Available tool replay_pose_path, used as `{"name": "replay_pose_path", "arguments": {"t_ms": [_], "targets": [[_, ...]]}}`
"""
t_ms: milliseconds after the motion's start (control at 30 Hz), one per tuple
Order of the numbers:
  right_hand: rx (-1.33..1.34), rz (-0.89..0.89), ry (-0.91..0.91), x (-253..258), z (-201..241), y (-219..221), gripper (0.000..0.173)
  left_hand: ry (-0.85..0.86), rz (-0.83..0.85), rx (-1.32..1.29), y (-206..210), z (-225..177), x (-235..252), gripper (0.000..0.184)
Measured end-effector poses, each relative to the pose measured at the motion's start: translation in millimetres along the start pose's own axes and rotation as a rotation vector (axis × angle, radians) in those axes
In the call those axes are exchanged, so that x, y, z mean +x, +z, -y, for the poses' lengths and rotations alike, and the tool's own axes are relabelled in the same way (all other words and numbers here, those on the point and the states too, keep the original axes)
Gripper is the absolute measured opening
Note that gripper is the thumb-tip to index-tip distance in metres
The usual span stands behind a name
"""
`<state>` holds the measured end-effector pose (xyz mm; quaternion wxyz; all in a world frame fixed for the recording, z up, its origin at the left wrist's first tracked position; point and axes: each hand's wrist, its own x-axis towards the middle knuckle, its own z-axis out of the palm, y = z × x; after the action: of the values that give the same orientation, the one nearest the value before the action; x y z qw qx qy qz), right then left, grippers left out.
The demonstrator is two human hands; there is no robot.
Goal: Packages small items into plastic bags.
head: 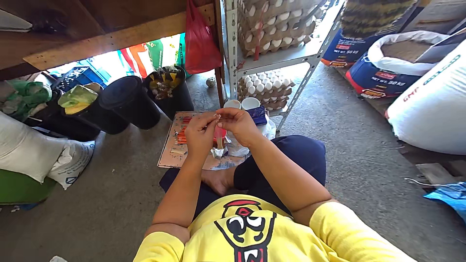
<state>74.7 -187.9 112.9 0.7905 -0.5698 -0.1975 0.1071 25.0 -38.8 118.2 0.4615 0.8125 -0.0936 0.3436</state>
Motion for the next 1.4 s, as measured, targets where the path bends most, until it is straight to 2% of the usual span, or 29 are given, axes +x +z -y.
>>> {"name": "replay_pose_path", "arguments": {"t_ms": [67,233,600,800,900,1000,1100,1200,1400], "targets": [[-0.041,0.009,-0.035,-0.4,-1.3,2.5,0.035,-0.049,0.022,-0.024,-4.8,-3.2,1.5,0.006],[-0.186,0.055,-0.072,-0.8,-0.8,5.7,0.021,-0.120,0.028,-0.031,-17.6,-7.5,7.9,0.007],[-0.347,0.134,-0.148,-5.7,-1.5,12.2,0.028,-0.099,-0.007,-0.032,-28.7,-16.4,17.2,0.010],[-0.396,0.219,-0.125,-15.0,-4.4,25.3,0.035,-0.067,-0.068,-0.030,-37.1,-18.5,12.8,0.010],[-0.368,0.270,-0.130,-20.4,-9.5,37.1,0.031,-0.033,-0.085,0.025,-49.2,-16.1,9.3,0.012],[-0.473,0.231,-0.124,-24.3,-17.5,43.0,0.027,-0.165,0.010,0.119,-77.0,-14.3,9.3,0.013],[-0.533,0.175,-0.130,-21.3,-32.5,22.2,0.038,-0.360,0.112,0.280,-111.6,-3.4,12.8,0.014],[-0.583,0.040,-0.061,-15.1,-41.9,-15.9,0.035,-0.501,0.170,0.472,-133.3,18.4,6.8,0.016],[-0.733,-0.142,0.135,-11.5,-57.4,-89.1,0.025,-0.551,0.149,0.736,-134.3,74.6,-16.6,0.021]]}}
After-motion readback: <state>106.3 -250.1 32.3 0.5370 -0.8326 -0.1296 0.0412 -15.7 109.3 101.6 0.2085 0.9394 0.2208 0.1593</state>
